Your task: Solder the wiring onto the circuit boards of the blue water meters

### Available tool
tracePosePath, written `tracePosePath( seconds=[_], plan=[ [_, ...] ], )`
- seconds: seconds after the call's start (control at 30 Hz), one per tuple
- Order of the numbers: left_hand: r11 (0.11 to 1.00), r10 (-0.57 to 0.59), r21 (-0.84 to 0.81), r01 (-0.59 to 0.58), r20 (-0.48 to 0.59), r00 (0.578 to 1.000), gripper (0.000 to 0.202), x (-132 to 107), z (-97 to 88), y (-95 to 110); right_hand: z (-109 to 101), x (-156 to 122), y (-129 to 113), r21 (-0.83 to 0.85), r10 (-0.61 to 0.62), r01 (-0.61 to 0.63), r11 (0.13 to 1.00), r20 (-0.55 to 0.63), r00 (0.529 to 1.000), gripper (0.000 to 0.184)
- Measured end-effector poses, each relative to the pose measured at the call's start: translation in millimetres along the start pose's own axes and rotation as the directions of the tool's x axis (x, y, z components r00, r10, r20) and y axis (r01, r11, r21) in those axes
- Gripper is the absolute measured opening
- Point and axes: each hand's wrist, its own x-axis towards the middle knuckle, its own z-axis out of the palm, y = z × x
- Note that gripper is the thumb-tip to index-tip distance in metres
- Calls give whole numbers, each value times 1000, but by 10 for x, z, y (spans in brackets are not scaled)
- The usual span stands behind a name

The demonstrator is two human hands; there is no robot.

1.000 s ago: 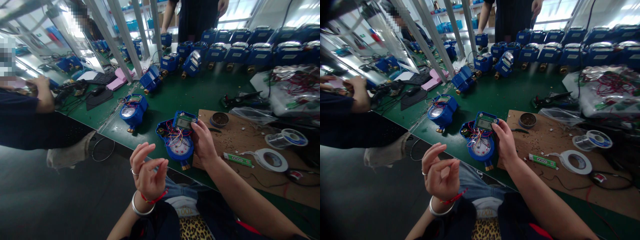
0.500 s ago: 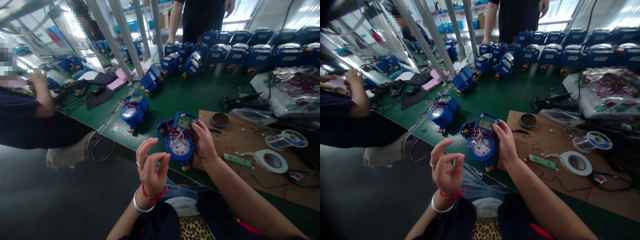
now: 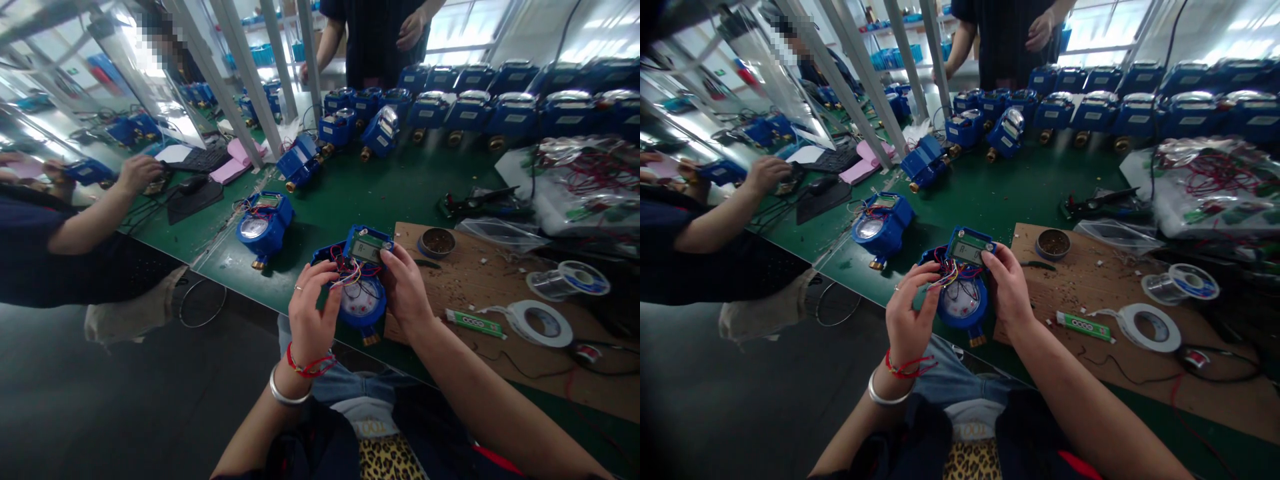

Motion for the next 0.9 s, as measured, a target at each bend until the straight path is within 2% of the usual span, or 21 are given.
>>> tracePosePath(
  seconds=[0.17,0.3,0.37,0.7,0.9],
  plan=[
    [985,-144,-94,141,-22,989,15,79,21,-91,2,-10,15,-45,-24,24,999,-8,1000,24],
    [920,-319,-238,311,7,948,21,166,8,-132,14,-34,16,-114,-66,70,991,40,997,32],
    [885,-370,-291,362,29,928,23,195,-4,-133,21,-46,7,-140,-80,91,986,81,994,37],
    [817,-416,-397,419,98,904,28,207,-63,-121,41,-90,-35,-293,-169,223,930,200,965,41],
    [826,-401,-383,413,115,909,29,176,-57,-140,48,-118,-17,-385,-230,308,870,235,944,38]
  ],
)
